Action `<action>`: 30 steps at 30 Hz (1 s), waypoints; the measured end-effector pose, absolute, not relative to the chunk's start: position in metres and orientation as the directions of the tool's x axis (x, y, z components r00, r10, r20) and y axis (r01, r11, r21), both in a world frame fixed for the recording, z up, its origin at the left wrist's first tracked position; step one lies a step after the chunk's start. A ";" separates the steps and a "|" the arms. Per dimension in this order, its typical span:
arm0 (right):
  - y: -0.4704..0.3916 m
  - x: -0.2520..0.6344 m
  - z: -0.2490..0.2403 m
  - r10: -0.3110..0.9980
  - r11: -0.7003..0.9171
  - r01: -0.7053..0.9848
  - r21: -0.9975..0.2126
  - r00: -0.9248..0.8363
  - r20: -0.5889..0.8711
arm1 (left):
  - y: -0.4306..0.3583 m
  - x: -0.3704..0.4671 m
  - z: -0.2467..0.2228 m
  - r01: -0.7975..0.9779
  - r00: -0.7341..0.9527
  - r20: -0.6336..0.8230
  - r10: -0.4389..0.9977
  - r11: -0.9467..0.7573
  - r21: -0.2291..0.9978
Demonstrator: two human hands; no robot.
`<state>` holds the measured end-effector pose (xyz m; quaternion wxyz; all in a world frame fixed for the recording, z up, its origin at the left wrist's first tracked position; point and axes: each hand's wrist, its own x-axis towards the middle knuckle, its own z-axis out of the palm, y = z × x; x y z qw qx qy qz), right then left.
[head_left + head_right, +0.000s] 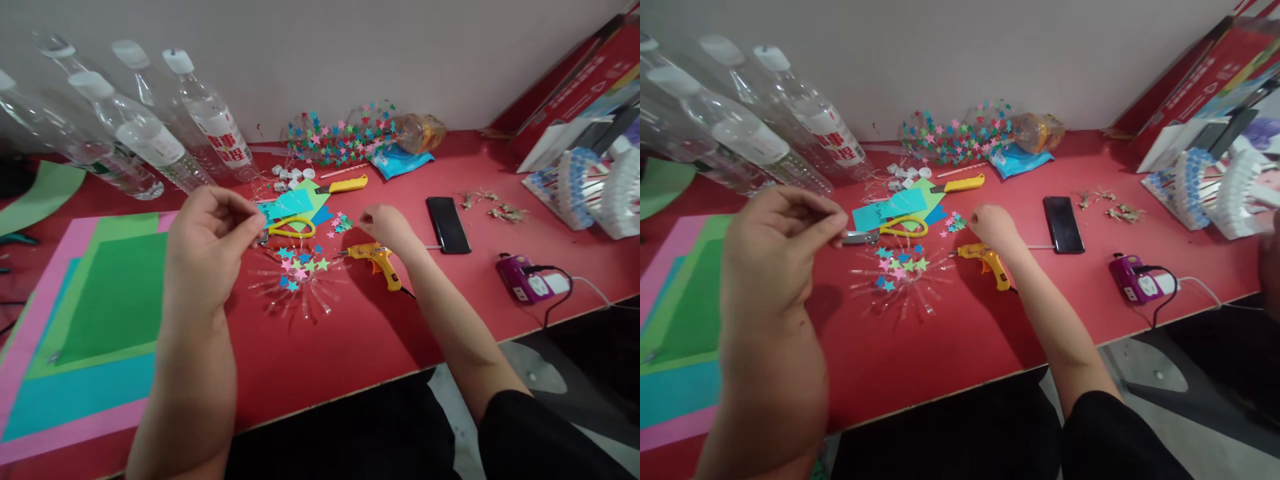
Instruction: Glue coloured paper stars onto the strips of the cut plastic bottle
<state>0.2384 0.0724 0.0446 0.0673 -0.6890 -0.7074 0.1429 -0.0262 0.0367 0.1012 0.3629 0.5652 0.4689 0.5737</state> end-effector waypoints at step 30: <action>0.051 0.204 0.072 0.970 0.206 0.358 -0.911 -0.195 0.142 | 0.031 -0.002 0.107 0.307 0.265 0.086 0.960 -0.169 0.937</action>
